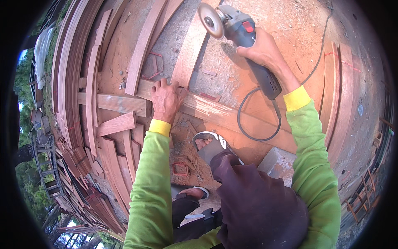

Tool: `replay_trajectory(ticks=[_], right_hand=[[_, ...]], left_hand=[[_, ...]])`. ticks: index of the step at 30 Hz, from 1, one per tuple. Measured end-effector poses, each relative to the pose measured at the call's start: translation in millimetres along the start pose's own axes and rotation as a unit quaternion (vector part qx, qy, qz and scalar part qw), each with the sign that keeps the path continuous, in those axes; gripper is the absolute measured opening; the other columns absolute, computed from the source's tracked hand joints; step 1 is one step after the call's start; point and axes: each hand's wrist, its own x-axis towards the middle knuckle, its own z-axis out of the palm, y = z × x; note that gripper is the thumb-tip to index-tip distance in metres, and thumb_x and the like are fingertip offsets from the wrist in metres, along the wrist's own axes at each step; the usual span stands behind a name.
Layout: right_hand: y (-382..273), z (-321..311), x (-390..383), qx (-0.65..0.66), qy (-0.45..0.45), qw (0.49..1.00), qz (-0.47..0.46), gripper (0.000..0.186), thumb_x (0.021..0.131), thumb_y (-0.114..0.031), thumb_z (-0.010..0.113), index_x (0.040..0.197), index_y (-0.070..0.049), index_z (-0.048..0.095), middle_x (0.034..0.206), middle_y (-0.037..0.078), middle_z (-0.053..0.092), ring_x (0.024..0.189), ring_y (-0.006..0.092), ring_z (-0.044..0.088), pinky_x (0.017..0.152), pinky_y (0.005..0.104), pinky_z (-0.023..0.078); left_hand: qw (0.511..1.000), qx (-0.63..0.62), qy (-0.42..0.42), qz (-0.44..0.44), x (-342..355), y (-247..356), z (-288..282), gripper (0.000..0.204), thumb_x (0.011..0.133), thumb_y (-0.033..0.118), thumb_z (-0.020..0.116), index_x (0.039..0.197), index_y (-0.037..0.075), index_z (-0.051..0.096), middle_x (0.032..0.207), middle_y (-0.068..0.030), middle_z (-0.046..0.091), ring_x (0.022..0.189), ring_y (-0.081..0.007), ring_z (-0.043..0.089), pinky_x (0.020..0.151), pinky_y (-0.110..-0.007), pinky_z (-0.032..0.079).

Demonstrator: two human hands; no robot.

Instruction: The person selects wooden planks from a pile, uses an angle grinder to cut them into smaller pieces, and then carries the cut pieces to a wooden structure under construction.

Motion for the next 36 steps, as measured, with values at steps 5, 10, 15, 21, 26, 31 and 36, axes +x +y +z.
replay_trajectory(ticks=[5,10,15,21,26,31,36], right_hand=[[12,-4,-3,0.046,0.038,0.997,0.048,0.053,0.062,-0.024,0.074,0.103,0.007,0.06,0.091,0.019,0.067,0.081,0.0252,0.067,0.073,0.0344,0.053],[10,-9,-13,0.104,0.071,0.99,0.069,0.047,0.063,-0.018,0.076,0.1,0.005,0.06,0.085,0.012,0.065,0.074,0.02,0.063,0.067,0.0324,0.052],[17,-16,-15,0.161,0.095,0.981,0.056,0.057,0.064,-0.013,0.076,0.112,0.005,0.051,0.093,0.011,0.06,0.077,0.0181,0.06,0.066,0.0308,0.051],[20,-19,-17,0.198,0.127,0.969,0.07,0.049,0.063,-0.014,0.075,0.105,0.004,0.056,0.085,0.009,0.062,0.07,0.017,0.061,0.062,0.0301,0.05],[10,-15,-18,0.235,0.077,0.967,0.061,0.046,0.064,-0.014,0.075,0.103,0.004,0.058,0.084,0.008,0.062,0.067,0.0152,0.061,0.059,0.0294,0.05],[6,-9,-36,0.296,0.077,0.949,0.082,0.034,0.069,-0.015,0.075,0.096,0.001,0.06,0.077,0.004,0.061,0.061,0.0125,0.059,0.053,0.0265,0.048],[-4,17,-54,0.421,0.009,0.896,0.139,0.028,0.074,-0.016,0.075,0.093,-0.001,0.06,0.07,0.002,0.058,0.053,0.009,0.055,0.046,0.0235,0.044]], left_hand=[[0.997,0.017,0.033,-0.064,38,13,7,0.044,0.078,0.038,0.068,0.103,0.003,0.062,0.092,-0.0153,0.063,0.095,-0.0304,0.058,0.08,-0.05,0.044],[0.983,0.021,-0.077,-0.162,69,10,36,0.062,0.065,0.037,0.079,0.104,-0.001,0.051,0.094,-0.0187,0.064,0.088,-0.0315,0.067,0.078,-0.042,0.053],[0.981,-0.108,0.018,-0.162,79,-4,1,0.059,0.061,0.027,0.077,0.103,-0.001,0.047,0.097,-0.0233,0.062,0.091,-0.0384,0.064,0.08,-0.046,0.052],[0.972,-0.143,0.056,-0.176,65,-45,-47,0.067,0.056,0.027,0.075,0.109,-0.002,0.046,0.094,-0.0259,0.062,0.091,-0.0422,0.063,0.079,-0.048,0.05],[0.973,-0.02,0.167,-0.159,47,-88,-53,0.084,0.062,0.038,0.082,0.126,-0.001,0.043,0.111,-0.0219,0.056,0.108,-0.0376,0.053,0.088,-0.045,0.045],[0.93,-0.129,0.323,-0.118,32,-44,-77,0.072,0.072,0.041,0.078,0.122,-0.003,0.049,0.109,-0.0204,0.057,0.103,-0.0367,0.053,0.086,-0.045,0.045],[0.845,-0.533,-0.003,-0.026,-26,138,-57,0.075,0.07,0.045,0.082,0.115,-0.007,0.053,0.096,-0.0206,0.061,0.091,-0.031,0.062,0.081,-0.04,0.049]])
